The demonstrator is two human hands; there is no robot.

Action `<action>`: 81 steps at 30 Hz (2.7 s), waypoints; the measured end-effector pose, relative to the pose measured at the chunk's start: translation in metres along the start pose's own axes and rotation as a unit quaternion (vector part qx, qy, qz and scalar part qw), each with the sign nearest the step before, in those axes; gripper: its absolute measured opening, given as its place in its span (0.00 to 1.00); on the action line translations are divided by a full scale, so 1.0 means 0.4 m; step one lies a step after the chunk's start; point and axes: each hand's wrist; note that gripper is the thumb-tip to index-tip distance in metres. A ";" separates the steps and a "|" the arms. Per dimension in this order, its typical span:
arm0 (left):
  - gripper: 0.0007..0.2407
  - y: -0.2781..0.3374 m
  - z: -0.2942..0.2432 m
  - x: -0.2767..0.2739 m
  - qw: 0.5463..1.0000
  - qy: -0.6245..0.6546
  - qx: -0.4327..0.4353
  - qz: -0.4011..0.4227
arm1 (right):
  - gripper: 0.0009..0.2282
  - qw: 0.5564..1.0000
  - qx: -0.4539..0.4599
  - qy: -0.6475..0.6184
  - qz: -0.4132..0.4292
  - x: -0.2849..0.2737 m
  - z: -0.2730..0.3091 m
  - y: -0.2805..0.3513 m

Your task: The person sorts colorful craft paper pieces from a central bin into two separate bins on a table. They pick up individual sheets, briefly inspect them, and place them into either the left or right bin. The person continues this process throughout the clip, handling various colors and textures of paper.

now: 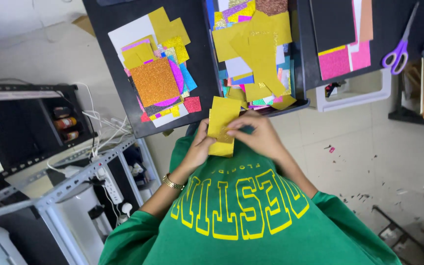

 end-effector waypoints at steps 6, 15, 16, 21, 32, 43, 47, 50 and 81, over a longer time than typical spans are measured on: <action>0.20 -0.014 -0.049 0.007 0.995 -0.088 0.008 0.040 | 0.07 0.981 -0.025 0.185 -0.057 0.081 0.012 0.042; 0.25 -0.004 -0.078 0.038 0.996 -0.037 -0.012 0.074 | 0.09 0.987 -0.065 0.078 -0.124 0.029 -0.052 0.041; 0.25 -0.007 -0.076 0.032 0.997 -0.048 -0.006 0.067 | 0.10 0.988 -0.054 0.054 -0.133 0.016 -0.051 0.033; 0.25 -0.003 -0.109 0.066 0.996 -0.084 0.011 0.033 | 0.12 0.957 0.012 0.106 -0.268 -0.105 -0.083 -0.097; 0.32 0.046 -0.149 0.084 0.996 -0.080 0.008 0.043 | 0.35 0.924 0.190 0.196 -0.267 -0.151 -0.223 -0.238; 0.30 0.031 -0.129 0.038 0.997 -0.068 0.021 0.027 | 0.11 0.951 0.117 0.061 -0.281 -0.170 -0.289 -0.227; 0.27 0.004 -0.139 0.002 0.997 -0.051 0.062 -0.010 | 0.08 0.945 0.106 -0.076 -0.299 -0.206 -0.307 -0.208; 0.26 -0.028 -0.222 0.040 0.990 -0.081 0.090 -0.070 | 0.09 0.928 0.122 -0.207 -0.284 -0.199 -0.199 -0.169; 0.19 -0.155 -0.138 0.181 0.915 -0.155 0.286 -0.239 | 0.22 0.823 0.152 -0.527 -0.151 0.116 0.067 -0.079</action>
Point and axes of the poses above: each hand's wrist, its own y-axis away from the middle knuckle, its own x-axis out of the palm, z = x × y, and after that the axes turned 6 degrees about x, right-handed
